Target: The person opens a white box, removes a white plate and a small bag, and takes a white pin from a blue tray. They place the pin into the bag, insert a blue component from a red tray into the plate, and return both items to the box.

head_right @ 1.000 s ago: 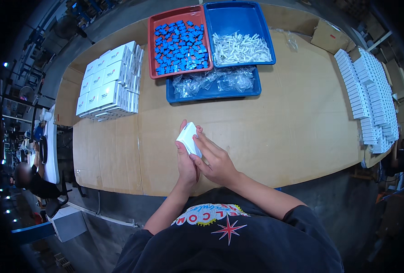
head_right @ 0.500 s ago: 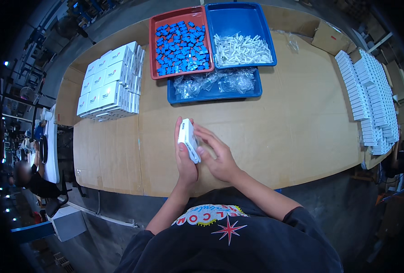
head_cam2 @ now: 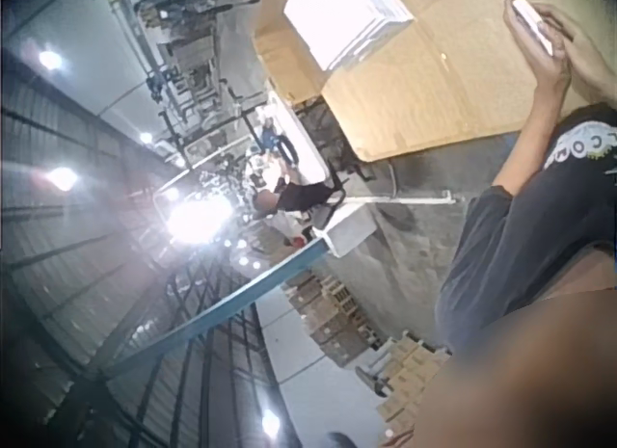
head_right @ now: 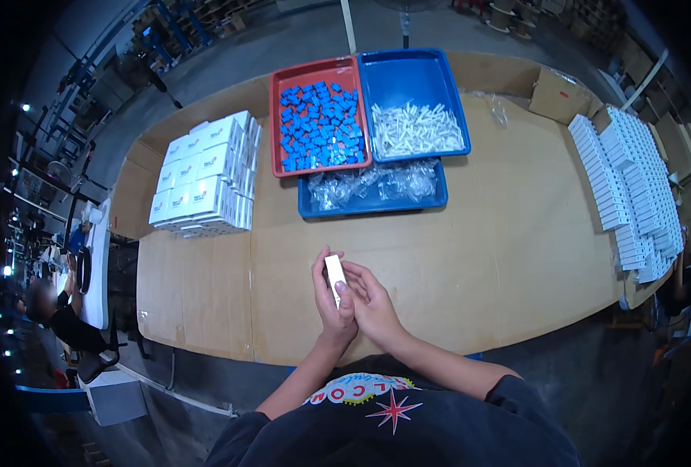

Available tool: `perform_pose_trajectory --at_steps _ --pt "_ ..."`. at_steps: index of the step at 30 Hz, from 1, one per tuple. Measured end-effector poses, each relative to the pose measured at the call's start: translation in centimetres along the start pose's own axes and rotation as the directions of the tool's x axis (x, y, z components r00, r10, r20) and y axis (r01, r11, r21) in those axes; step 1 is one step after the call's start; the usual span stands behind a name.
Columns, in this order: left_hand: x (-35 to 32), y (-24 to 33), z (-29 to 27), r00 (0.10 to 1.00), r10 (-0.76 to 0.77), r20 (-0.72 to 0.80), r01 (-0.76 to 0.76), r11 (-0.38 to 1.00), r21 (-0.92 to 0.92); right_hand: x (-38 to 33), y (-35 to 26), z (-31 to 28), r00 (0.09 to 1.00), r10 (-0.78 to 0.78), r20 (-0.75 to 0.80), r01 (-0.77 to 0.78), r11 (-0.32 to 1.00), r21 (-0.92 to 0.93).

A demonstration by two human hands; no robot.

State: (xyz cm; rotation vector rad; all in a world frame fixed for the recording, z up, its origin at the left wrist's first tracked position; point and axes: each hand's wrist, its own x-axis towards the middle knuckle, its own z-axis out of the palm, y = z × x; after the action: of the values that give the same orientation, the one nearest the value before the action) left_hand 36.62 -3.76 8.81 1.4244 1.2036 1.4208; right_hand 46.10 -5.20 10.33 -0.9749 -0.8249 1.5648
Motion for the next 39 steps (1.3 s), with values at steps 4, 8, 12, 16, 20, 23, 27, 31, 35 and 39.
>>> perform_pose_trajectory --at_steps 4,8,12,16,20,23,27,31,35,39 --pt "0.1 -0.4 0.3 0.991 0.09 -0.101 -0.096 0.994 -0.057 -0.6 -1.2 0.8 0.999 -0.013 0.046 0.016 0.998 -0.064" --pt "0.1 -1.1 0.4 0.975 0.175 -0.136 -0.186 0.979 -0.078 -1.3 -1.7 0.9 0.997 -0.025 0.077 0.037 0.988 -0.147" --pt "0.1 -0.8 0.7 0.972 0.189 -0.142 -0.21 0.966 -0.152 -1.4 -1.6 0.5 0.987 -0.129 0.096 0.15 0.956 -0.254" --pt "0.0 -0.4 0.7 0.98 0.134 -0.146 -0.166 0.958 -0.233 -1.4 -1.4 0.3 0.977 -0.179 0.113 0.206 0.928 -0.31" --pt "-0.2 -0.7 0.7 0.981 0.127 -0.148 -0.16 0.959 -0.235 -1.5 -1.7 0.3 0.978 -0.173 0.114 0.201 0.924 -0.325" --pt "-0.3 -0.7 0.7 0.981 0.126 -0.149 -0.165 0.944 -0.285 -1.3 -1.7 0.1 0.975 -0.185 0.12 0.216 0.915 -0.342" --pt "0.3 -1.7 0.4 0.993 0.109 -0.052 -0.114 0.988 -0.107 -0.3 -1.7 -0.3 0.989 -0.113 0.096 0.134 0.958 -0.255" --pt "0.2 -1.2 -0.4 0.986 0.154 0.058 -0.156 0.987 0.035 0.7 -2.1 -2.3 0.989 0.085 0.12 -0.066 0.986 -0.154" --pt "-0.2 -1.6 -1.0 0.992 -0.108 0.069 0.12 0.969 -0.217 0.3 -2.9 -3.3 0.986 0.023 0.165 0.056 0.887 -0.458" --pt "0.3 -1.0 -1.3 0.877 -0.437 0.199 0.477 0.747 -0.462 0.1 -3.8 -3.7 0.907 -0.247 0.341 0.421 0.525 -0.74"
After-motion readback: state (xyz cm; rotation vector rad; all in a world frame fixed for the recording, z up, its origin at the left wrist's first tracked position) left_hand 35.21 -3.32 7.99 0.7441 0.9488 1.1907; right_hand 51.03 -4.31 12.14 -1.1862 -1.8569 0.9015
